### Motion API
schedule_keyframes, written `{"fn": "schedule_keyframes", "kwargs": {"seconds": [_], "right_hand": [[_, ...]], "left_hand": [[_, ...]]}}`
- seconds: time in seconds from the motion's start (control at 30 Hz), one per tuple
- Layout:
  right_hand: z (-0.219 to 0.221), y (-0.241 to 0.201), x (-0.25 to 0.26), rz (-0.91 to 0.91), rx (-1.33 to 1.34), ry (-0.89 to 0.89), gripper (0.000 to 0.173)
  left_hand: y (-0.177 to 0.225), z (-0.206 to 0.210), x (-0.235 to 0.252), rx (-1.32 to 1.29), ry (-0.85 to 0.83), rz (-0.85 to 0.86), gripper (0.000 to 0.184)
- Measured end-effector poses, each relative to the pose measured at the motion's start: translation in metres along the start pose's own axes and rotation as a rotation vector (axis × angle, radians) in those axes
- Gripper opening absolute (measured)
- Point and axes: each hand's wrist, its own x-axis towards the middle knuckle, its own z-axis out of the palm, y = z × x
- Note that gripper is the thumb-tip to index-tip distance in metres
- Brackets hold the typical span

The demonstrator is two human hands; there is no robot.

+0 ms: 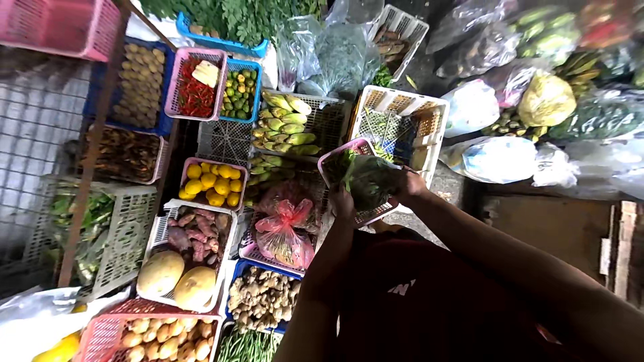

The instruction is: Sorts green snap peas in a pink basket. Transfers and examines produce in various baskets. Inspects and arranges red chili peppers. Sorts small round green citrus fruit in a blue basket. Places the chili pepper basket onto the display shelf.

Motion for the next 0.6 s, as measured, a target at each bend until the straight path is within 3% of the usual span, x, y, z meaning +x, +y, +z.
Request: {"fn": "schedule_keyframes", "kwargs": {"seconds": [0.13,0.23,0.37,0.47,0.53,0.6], "right_hand": [[0.002,-0.001,-0.004,0.003,-0.081,0.03,0.018],[-0.002,-0.001,0.004,-0.002,-0.172,-0.021,0.017],[-0.005,-0.003,0.004,-0.028,-0.447,-0.178,0.027],[0.005,-0.009,-0.006,-0.109,-0.681,-0.34,0.031],[0.009,-0.011,-0.01,-0.17,-0.788,-0.387,0.03],[0.014,-0.015,-0.009,-0.176,-0.846,-0.41,0.029]], "left_hand": [[0.016,-0.002,0.008,0.289,-0.08,-0.054,0.033],[0.011,-0.006,0.022,0.287,-0.158,-0.016,0.03],[0.003,-0.022,0.022,0.338,-0.221,0.101,0.026],[0.001,-0.043,0.022,0.456,-0.157,0.204,0.026],[-0.006,-0.055,0.021,0.543,-0.101,0.15,0.041],[-0.014,-0.06,0.024,0.623,-0.178,0.019,0.058]]}}
